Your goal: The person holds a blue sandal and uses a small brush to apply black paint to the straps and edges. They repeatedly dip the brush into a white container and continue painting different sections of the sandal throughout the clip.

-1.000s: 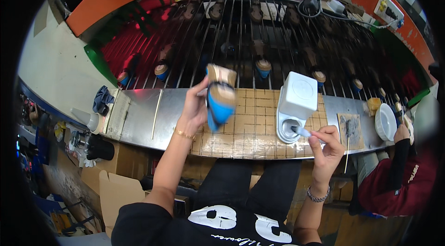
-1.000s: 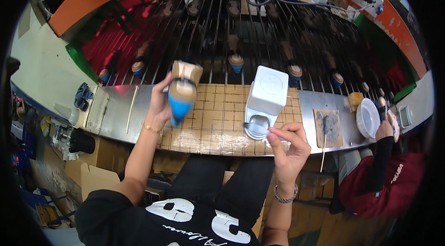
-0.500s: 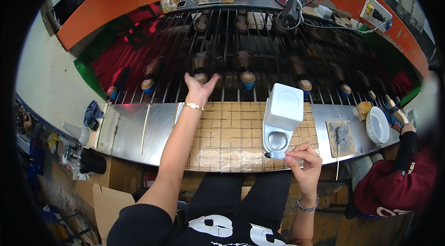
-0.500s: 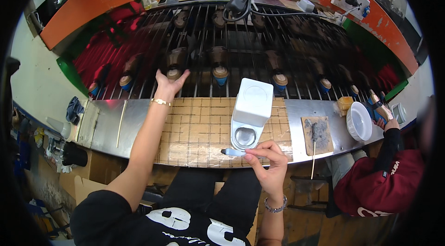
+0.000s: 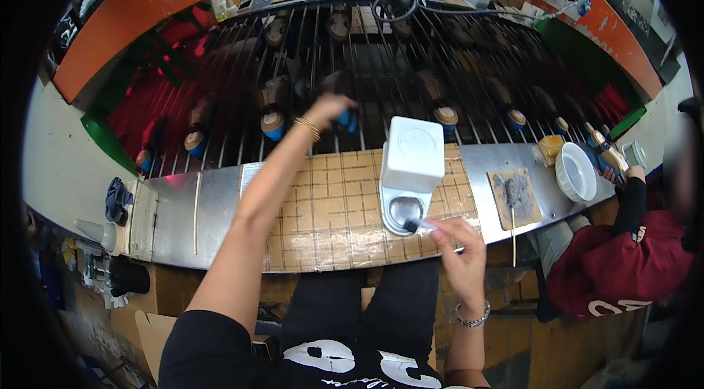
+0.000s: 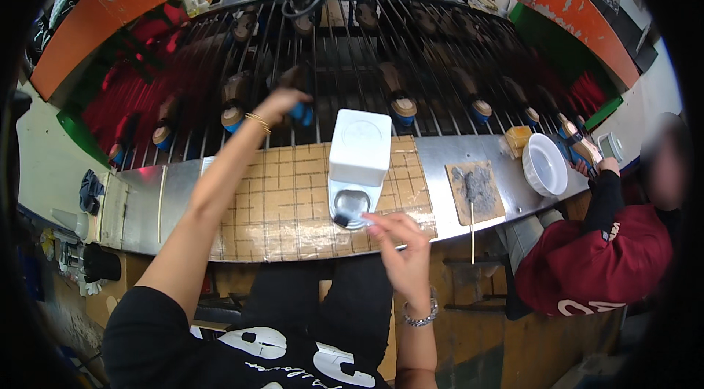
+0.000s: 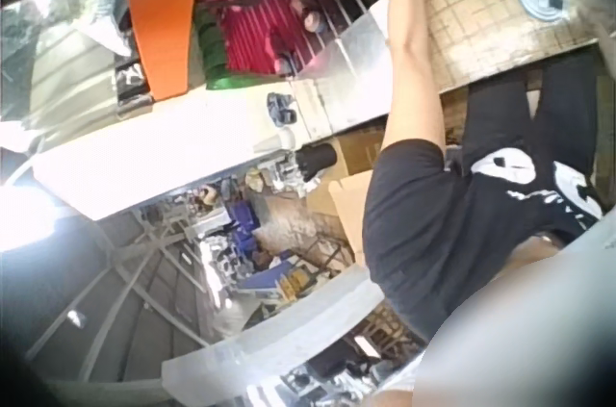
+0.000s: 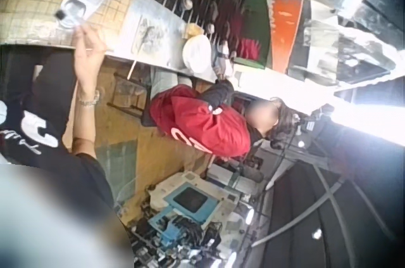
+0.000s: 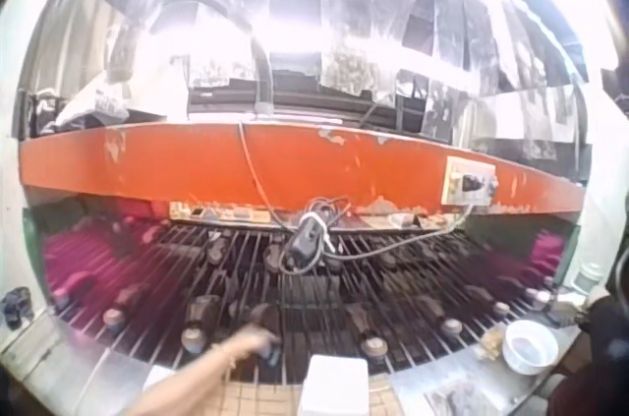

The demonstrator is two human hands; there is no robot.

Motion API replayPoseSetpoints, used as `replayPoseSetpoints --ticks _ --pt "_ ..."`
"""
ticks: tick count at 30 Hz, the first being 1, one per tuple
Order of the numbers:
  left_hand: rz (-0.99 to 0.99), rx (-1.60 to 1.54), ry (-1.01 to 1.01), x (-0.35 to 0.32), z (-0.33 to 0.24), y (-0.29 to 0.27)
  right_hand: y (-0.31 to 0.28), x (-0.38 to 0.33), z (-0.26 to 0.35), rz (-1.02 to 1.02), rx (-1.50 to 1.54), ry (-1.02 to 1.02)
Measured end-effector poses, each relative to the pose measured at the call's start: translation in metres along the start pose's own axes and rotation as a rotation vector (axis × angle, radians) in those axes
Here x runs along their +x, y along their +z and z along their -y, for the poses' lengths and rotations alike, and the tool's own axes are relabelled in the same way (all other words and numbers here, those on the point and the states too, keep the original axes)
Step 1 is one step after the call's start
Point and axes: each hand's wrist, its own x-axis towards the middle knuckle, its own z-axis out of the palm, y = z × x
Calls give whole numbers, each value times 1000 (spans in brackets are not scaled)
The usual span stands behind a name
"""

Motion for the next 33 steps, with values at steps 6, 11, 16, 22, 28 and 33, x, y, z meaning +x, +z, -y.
replayPoseSetpoints --ticks 6,11,16,22,28,33 --pt "269 -1342 238 -165 -37 -37 -27 0 -17 -179 -209 78" --pt "385 -1445 122 -262 -40 -14 -11 9 -24 -145 -426 -136" --pt "299 -1386 305 -313 -60 10 -2 19 -23 -62 -666 -283" --pt "-213 -1131 508 -341 -76 18 1 27 -23 -71 -685 -343" --pt "-465 -630 450 -344 -68 20 -2 20 -20 -13 -691 -183" --pt "-558 -80 349 -344 -37 44 -8 18 -37 -19 -272 151"
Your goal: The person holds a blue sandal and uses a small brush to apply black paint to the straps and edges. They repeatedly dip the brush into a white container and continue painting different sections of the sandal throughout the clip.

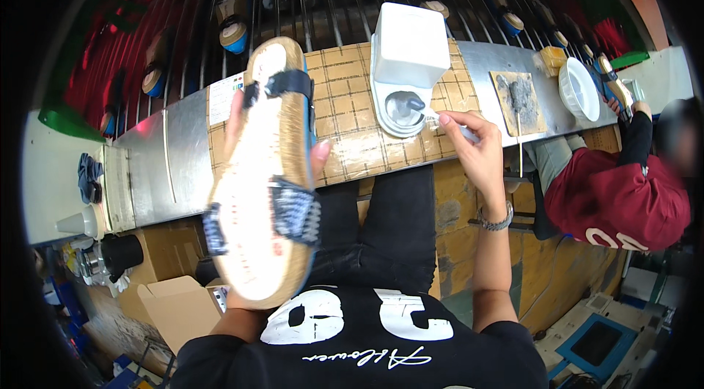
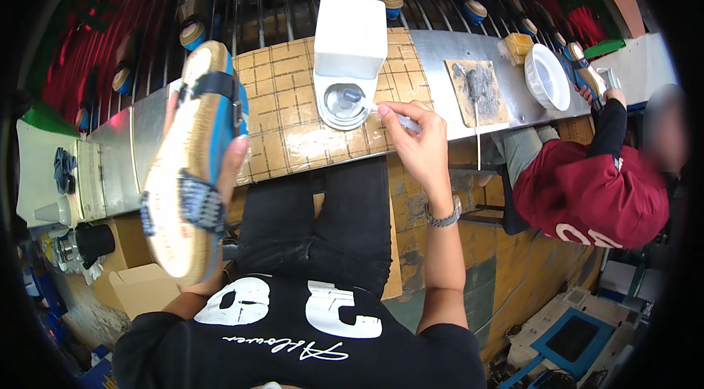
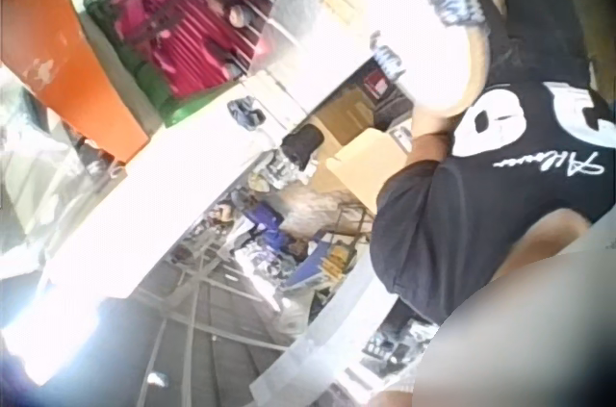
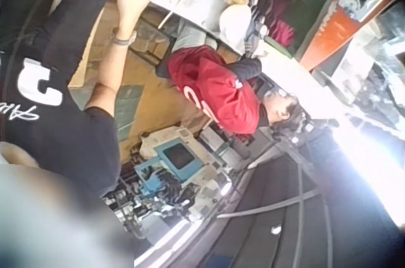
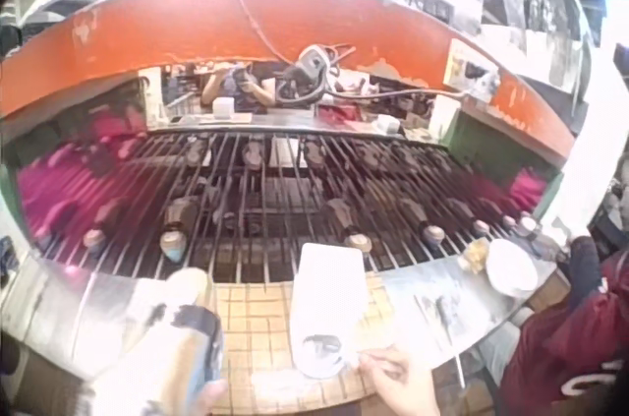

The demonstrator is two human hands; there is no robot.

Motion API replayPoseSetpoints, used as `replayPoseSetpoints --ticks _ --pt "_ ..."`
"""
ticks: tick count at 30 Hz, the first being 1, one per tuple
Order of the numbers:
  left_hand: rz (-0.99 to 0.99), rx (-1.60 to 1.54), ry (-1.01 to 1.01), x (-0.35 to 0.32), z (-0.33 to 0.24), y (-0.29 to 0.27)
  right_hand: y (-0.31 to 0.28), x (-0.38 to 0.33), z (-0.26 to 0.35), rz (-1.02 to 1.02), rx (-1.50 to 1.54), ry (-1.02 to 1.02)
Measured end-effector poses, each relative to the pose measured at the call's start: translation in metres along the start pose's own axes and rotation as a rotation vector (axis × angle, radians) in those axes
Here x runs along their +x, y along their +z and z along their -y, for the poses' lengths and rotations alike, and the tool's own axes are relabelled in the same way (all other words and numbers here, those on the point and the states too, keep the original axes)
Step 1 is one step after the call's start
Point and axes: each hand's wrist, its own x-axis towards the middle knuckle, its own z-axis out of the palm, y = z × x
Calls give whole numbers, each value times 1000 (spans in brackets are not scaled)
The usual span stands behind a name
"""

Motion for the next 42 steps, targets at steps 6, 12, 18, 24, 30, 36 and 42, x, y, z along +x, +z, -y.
replayPoseSetpoints --ticks 6,12,18,24,30,36,42 --pt "19 -68 -3 -30 38 21 -7 11 -7 197 281 161" --pt "-119 127 454 -25 53 37 -29 11 62 -225 -143 -557" --pt "-96 107 530 -19 26 37 -19 -27 112 -149 65 -597" --pt "-115 96 648 -11 10 31 -15 -23 121 -187 33 -631" --pt "140 148 659 -18 4 12 -23 -10 132 -258 1 -719" --pt "-41 113 760 -14 -1 20 -35 -9 135 -285 -79 -816" --pt "-6 155 750 -17 -2 17 -44 -5 129 -161 -25 -852"
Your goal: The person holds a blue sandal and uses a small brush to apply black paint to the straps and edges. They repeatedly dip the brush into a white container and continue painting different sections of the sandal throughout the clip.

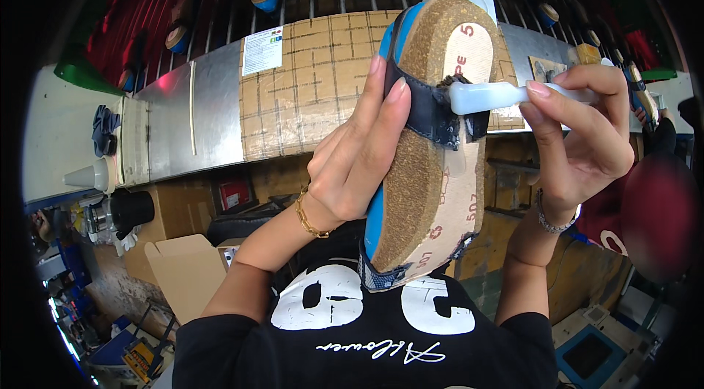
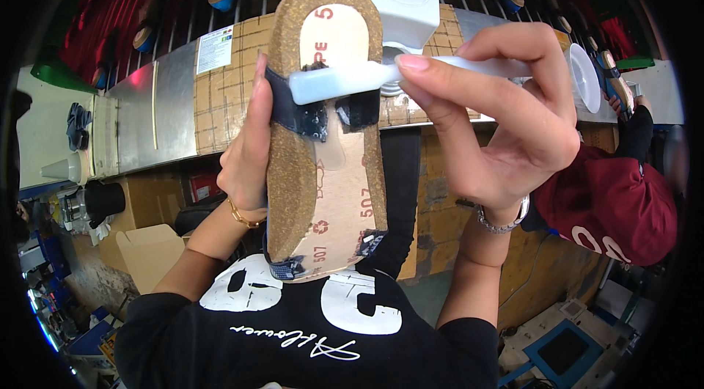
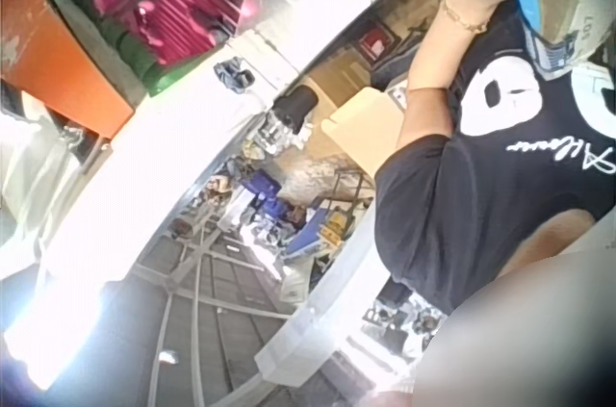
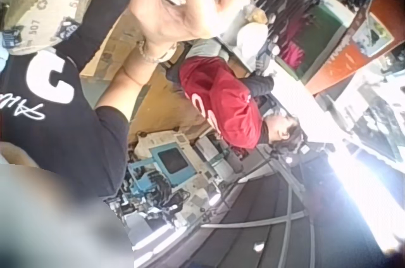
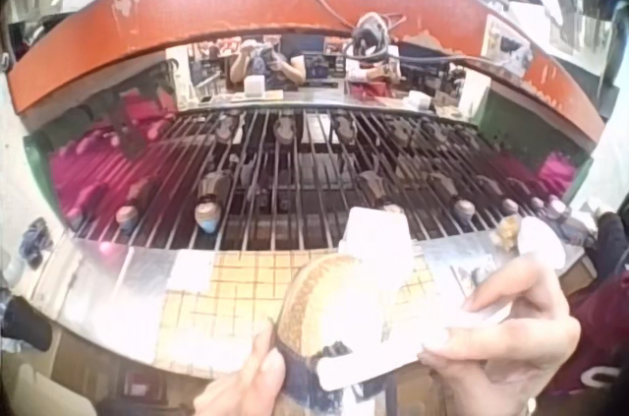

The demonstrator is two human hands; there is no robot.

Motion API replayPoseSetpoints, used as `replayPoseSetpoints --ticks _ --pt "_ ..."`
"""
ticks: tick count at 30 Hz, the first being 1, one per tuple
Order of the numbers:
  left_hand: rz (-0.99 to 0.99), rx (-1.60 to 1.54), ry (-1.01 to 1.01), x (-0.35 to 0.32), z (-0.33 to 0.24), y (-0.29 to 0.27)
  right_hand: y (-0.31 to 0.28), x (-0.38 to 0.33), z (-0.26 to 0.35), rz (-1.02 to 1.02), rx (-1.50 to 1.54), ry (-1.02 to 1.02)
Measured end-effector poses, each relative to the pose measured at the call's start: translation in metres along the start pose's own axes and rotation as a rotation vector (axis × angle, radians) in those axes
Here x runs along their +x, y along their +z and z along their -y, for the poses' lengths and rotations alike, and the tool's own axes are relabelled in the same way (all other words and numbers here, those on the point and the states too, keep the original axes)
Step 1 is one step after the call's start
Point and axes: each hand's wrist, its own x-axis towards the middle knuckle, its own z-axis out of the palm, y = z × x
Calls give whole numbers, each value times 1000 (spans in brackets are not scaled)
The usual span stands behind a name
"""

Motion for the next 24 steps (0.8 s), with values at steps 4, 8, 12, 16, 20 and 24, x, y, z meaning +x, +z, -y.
replayPoseSetpoints --ticks 4,8,12,16,20,24 --pt "237 -73 -94 -9 -3 -10 -6 0 0 39 -19 -6" --pt "254 -78 -102 -9 -2 -9 -11 2 1 75 -26 1" --pt "-51 0 143 2 11 7 -13 2 -2 102 4 4" --pt "51 -45 58 1 7 2 -16 1 -3 134 17 0" --pt "302 -172 -147 -5 -6 -20 -18 0 -1 159 59 10" --pt "301 -183 -149 0 -8 -20 -22 0 1 186 51 3"
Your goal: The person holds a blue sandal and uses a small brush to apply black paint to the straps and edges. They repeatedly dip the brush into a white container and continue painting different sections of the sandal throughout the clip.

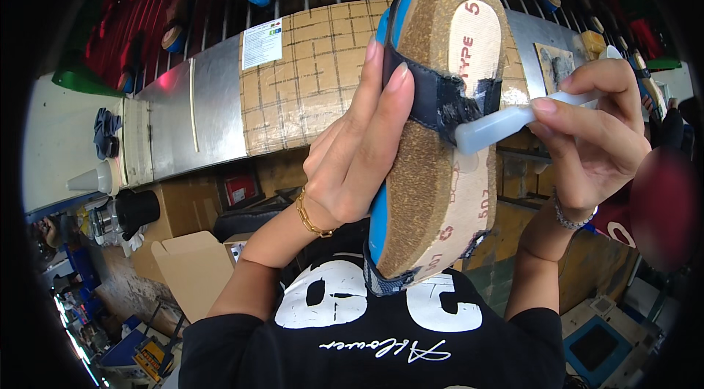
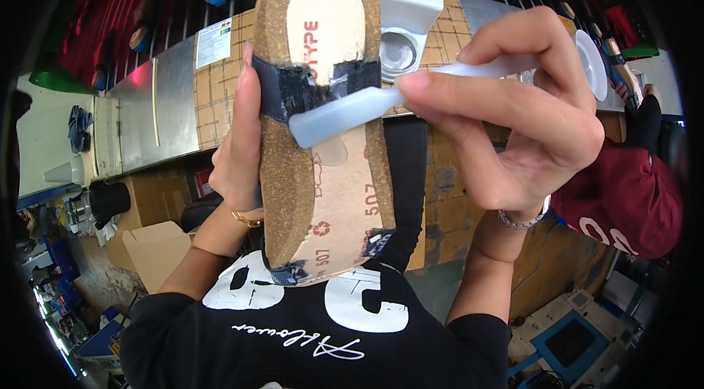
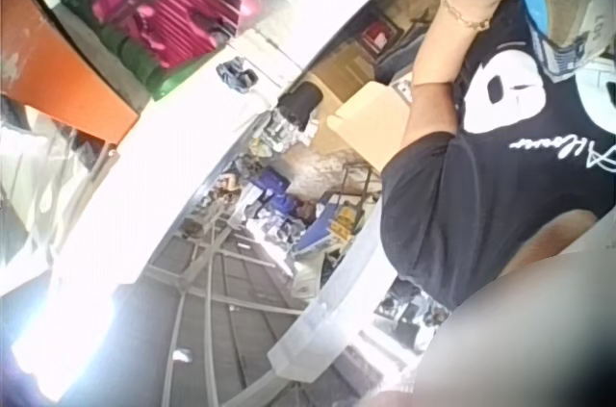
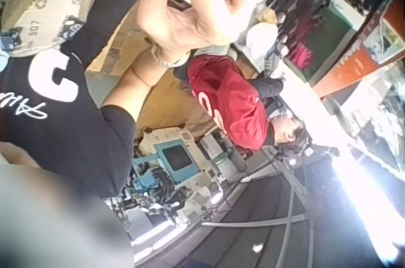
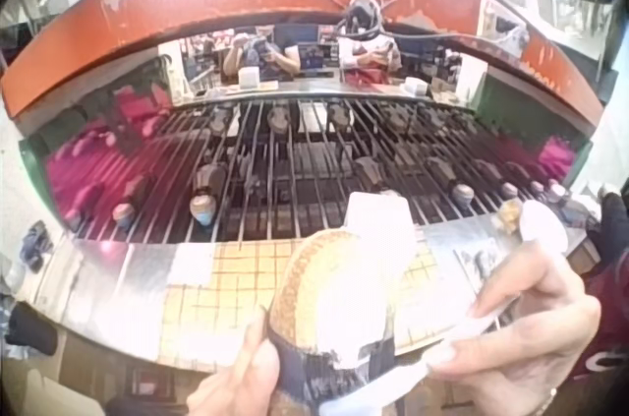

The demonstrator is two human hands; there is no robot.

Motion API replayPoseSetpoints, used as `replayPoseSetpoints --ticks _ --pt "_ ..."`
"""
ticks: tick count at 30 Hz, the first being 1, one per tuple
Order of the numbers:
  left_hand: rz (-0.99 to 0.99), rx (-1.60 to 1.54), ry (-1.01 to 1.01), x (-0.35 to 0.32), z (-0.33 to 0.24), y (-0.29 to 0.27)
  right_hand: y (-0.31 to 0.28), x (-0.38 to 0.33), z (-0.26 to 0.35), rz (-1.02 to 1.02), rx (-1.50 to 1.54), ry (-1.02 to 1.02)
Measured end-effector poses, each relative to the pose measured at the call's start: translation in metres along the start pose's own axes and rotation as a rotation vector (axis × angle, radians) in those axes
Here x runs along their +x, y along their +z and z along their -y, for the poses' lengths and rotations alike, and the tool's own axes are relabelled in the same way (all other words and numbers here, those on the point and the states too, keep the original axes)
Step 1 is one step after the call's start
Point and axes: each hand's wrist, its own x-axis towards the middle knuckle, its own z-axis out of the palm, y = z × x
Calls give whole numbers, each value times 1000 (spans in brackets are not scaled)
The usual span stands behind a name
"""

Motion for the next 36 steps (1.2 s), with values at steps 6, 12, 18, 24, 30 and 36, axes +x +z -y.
replayPoseSetpoints --ticks 6,12,18,24,30,36 --pt "-34 -46 -28 6 -1 1 -6 4 -2 88 73 -55" --pt "-234 -205 -282 10 -2 16 22 2 -3 -165 87 151" --pt "-306 221 -76 13 8 12 30 -9 25 -187 199 331" --pt "-286 280 6 12 6 10 47 -8 39 -342 -107 272" --pt "-313 328 68 14 11 10 48 -9 55 -327 -251 268" --pt "-216 376 38 6 10 4 40 -5 30 -300 -82 176"
